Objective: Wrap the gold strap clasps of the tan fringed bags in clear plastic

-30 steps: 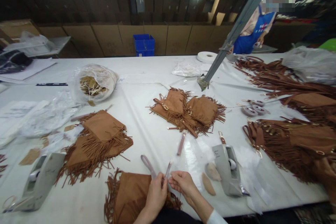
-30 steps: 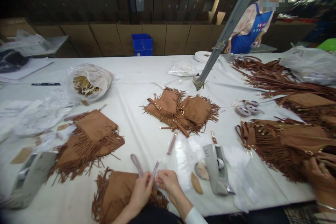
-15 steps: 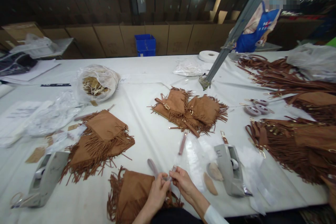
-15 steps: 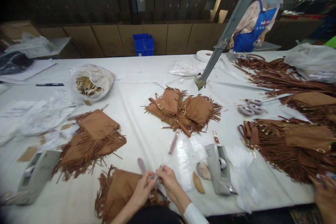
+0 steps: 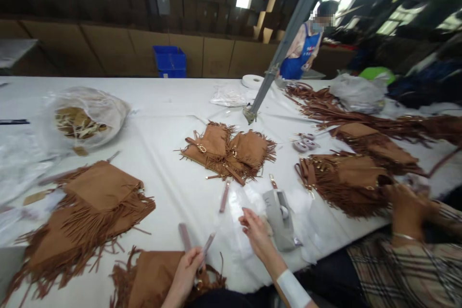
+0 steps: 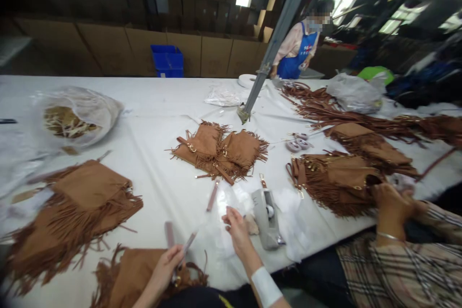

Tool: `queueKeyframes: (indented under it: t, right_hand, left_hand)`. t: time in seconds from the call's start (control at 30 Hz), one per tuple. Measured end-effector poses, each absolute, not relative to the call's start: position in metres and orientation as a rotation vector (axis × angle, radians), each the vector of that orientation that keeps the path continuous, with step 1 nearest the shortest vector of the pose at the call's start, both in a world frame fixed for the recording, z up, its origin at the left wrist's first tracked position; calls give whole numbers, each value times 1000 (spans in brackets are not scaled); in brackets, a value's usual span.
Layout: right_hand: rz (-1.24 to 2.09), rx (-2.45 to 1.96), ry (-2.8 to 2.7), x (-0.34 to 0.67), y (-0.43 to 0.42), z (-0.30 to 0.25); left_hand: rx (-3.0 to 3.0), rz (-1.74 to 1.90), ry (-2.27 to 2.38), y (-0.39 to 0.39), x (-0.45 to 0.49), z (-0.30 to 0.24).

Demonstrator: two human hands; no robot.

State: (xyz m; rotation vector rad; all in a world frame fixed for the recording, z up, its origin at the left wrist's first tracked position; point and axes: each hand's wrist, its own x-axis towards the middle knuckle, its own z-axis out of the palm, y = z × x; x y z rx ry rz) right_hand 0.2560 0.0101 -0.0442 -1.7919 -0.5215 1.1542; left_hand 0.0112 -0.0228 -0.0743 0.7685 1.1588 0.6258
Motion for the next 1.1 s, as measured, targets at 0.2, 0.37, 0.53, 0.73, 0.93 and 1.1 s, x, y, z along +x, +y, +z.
queueKeyframes:
  t: [0.2, 0.37, 0.53, 0.73, 0.93, 1.1]
  right_hand:
    - [648, -2223, -398, 399, -48, -21]
    - [807, -2256, -376, 414, -78, -33]
    - [863, -2162, -301, 406, -80, -45]
    - [715, -2057, -134, 411, -103, -45]
    - [737, -2031, 2, 400, -139, -44]
    - [811, -1977, 10, 386, -144, -53]
  left_hand:
    - [827, 580, 1131, -22, 10, -84]
    - [760, 556, 1101, -23, 15, -75]
    - [758, 561, 1088, -24, 14, -67]
    - [803, 555, 1097, -23, 11, -70]
    - [815, 569, 1066, -23, 12, -73]
    - [806, 508, 1055, -21, 9, -85]
